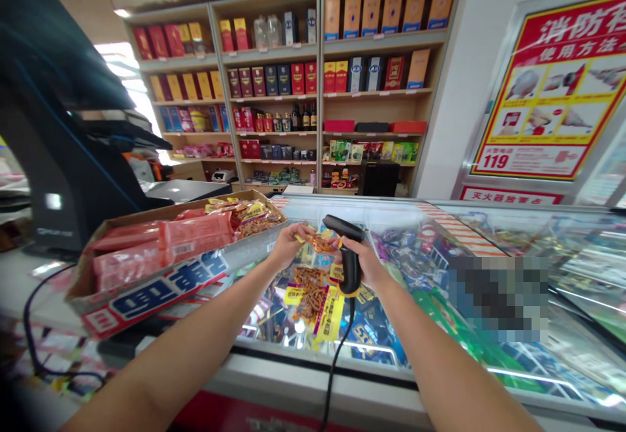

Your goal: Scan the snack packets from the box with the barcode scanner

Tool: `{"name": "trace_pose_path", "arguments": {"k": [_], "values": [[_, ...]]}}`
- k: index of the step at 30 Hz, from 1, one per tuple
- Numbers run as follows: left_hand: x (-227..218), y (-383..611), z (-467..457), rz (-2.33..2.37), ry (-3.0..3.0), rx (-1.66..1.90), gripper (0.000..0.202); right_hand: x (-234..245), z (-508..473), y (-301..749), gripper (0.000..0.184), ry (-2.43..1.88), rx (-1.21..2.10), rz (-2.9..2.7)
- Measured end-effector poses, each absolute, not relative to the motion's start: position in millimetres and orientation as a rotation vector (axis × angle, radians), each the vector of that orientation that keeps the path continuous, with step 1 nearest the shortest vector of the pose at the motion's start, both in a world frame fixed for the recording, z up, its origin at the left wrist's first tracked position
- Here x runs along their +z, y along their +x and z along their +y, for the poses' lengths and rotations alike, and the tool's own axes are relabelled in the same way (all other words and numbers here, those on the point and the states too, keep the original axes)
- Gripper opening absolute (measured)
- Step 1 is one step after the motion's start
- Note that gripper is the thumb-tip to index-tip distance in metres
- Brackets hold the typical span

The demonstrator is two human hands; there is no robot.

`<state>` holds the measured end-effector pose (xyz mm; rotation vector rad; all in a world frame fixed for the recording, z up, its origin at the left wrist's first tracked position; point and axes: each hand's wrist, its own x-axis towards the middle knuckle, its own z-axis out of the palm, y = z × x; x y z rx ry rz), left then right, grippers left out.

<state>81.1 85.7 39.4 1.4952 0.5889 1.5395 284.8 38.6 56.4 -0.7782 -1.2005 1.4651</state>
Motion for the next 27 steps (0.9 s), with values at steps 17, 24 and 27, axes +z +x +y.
{"name": "trace_pose_path", "arguments": {"k": [17, 24, 27], "values": [[49, 95, 61, 0.750, 0.969, 1.243, 0.013, 66, 26, 279, 0.029, -0.816, 1.365, -1.249], [51, 84, 76, 0.897, 0.996, 1.536, 0.013, 69, 30, 289, 0.027, -1.033, 1.314, -1.423], [45, 79, 83, 0.953, 1.118, 1.587, 0.016, 67, 31, 287, 0.027, -1.050, 1.282, -1.471]]}}
